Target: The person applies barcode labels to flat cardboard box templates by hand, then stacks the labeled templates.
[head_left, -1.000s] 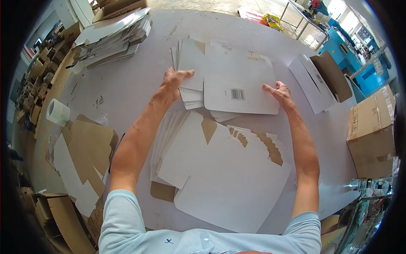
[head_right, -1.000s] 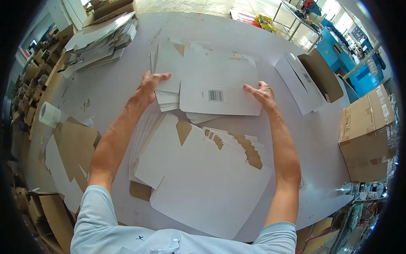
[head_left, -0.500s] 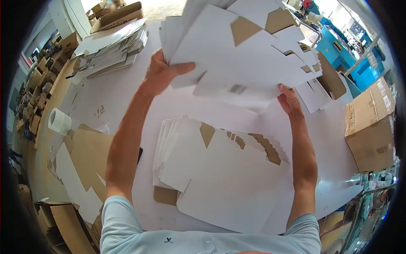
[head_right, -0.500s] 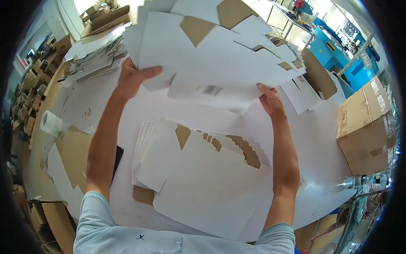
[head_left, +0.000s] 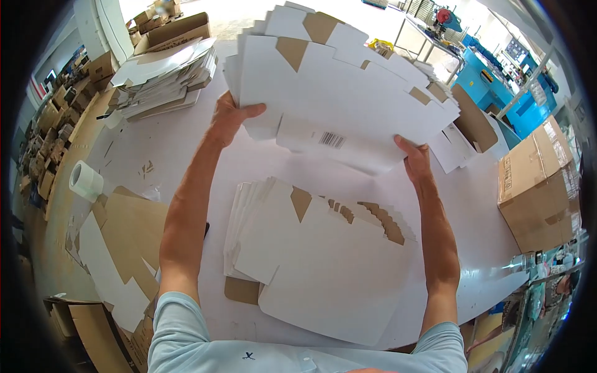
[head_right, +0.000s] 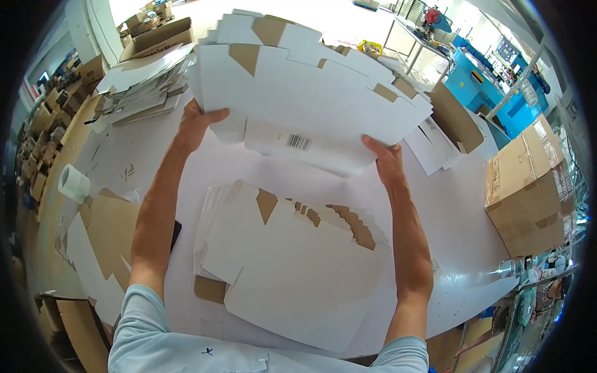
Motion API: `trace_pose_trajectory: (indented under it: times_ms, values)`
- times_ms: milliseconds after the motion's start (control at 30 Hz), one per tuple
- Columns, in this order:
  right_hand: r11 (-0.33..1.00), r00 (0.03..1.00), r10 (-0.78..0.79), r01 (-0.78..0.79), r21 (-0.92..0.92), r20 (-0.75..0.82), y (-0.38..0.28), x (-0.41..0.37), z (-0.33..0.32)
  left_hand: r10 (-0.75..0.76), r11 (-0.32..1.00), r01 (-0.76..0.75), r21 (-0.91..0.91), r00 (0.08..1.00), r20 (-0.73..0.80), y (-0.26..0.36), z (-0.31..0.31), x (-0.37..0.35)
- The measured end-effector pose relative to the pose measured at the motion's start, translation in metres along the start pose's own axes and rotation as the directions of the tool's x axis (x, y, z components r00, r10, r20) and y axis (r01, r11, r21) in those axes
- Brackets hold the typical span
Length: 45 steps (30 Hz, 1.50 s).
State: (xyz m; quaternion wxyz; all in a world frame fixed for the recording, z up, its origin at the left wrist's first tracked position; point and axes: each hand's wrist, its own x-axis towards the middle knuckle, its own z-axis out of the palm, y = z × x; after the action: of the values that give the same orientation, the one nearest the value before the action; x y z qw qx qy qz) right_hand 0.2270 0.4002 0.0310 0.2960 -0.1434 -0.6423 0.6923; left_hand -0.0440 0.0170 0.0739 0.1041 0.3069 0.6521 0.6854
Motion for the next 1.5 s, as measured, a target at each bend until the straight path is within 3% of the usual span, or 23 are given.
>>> trace_pose_trajectory:
  times_ms: [67, 133, 200, 233, 300, 433, 500, 667, 833, 900, 967, 1033, 1300, 1400, 1500]
  values:
    - [1.0, 1.0, 0.007, -0.007, -0.006, 0.013, -0.005, 0.007, -0.003, -0.025, 0.999, 0.025, -0.025, 1.0, 0.005, -0.005, -0.005, 0.003]
    - [1.0, 1.0, -0.001, 0.001, -0.011, 0.027, -0.013, 0.006, -0.003, 0.018, 0.981, -0.006, -0.195, 0.998, 0.06, -0.008, -0.008, 0.012]
    - [0.987, 0.999, -0.051, 0.053, -0.153, 0.016, -0.021, 0.002, 0.007, -0.032, 0.99, 0.039, -0.136, 0.998, 0.057, -0.012, -0.008, 0.012]
    - [0.986, 0.998, -0.059, 0.061, -0.156, 0.019, -0.02, -0.002, 0.01, -0.092, 0.992, 0.095, -0.077, 0.995, 0.048, -0.016, -0.008, 0.011]
    - [0.999, 0.999, -0.039, 0.039, -0.032, 0.017, -0.014, -0.009, 0.014, -0.072, 0.991, 0.078, -0.11, 0.996, 0.055, -0.03, -0.01, 0.01]
    - [0.997, 0.998, 0.041, -0.037, -0.069, 0.054, -0.02, -0.006, 0.006, -0.066, 0.982, 0.069, -0.175, 0.998, 0.022, -0.023, -0.003, -0.003]
    - [0.981, 0.996, 0.045, -0.029, -0.191, 0.08, -0.03, -0.009, 0.01, -0.058, 0.985, 0.061, -0.162, 0.998, 0.021, -0.025, -0.001, -0.006]
    - [0.992, 0.999, -0.025, 0.03, -0.121, 0.042, -0.02, -0.009, 0.017, -0.055, 0.988, 0.041, -0.146, 0.994, -0.093, -0.035, 0.014, -0.012]
    - [0.987, 0.996, -0.091, 0.092, -0.128, 0.018, -0.01, -0.003, 0.018, -0.043, 0.98, 0.021, -0.197, 0.994, -0.105, -0.068, 0.021, 0.003]
    - [0.978, 1.0, 0.004, -0.006, -0.21, -0.008, -0.016, -0.002, 0.02, -0.094, 0.98, 0.072, -0.187, 0.989, -0.114, -0.065, 0.021, 0.015]
    - [0.982, 1.0, -0.002, 0.002, -0.19, -0.001, -0.019, 0.005, 0.02, -0.157, 0.975, 0.133, -0.18, 0.98, -0.124, -0.061, 0.025, 0.026]
    - [0.983, 0.999, -0.035, 0.038, -0.181, 0.02, -0.018, 0.021, 0.014, -0.078, 0.984, 0.057, -0.168, 0.989, -0.125, -0.054, 0.028, 0.041]
    - [0.979, 0.999, -0.003, 0.011, -0.205, 0.037, -0.016, 0.051, 0.009, -0.155, 0.981, 0.136, -0.141, 0.978, -0.136, -0.044, 0.031, 0.079]
    - [0.966, 0.99, 0.065, -0.095, -0.242, -0.128, -0.016, 0.064, 0.007, -0.172, 0.981, 0.148, -0.127, 0.965, -0.199, -0.034, 0.046, 0.088]
    - [0.982, 0.998, 0.017, -0.029, -0.189, -0.065, -0.017, 0.079, 0.007, -0.122, 0.99, 0.104, -0.097, 0.972, -0.202, -0.042, 0.043, 0.099]
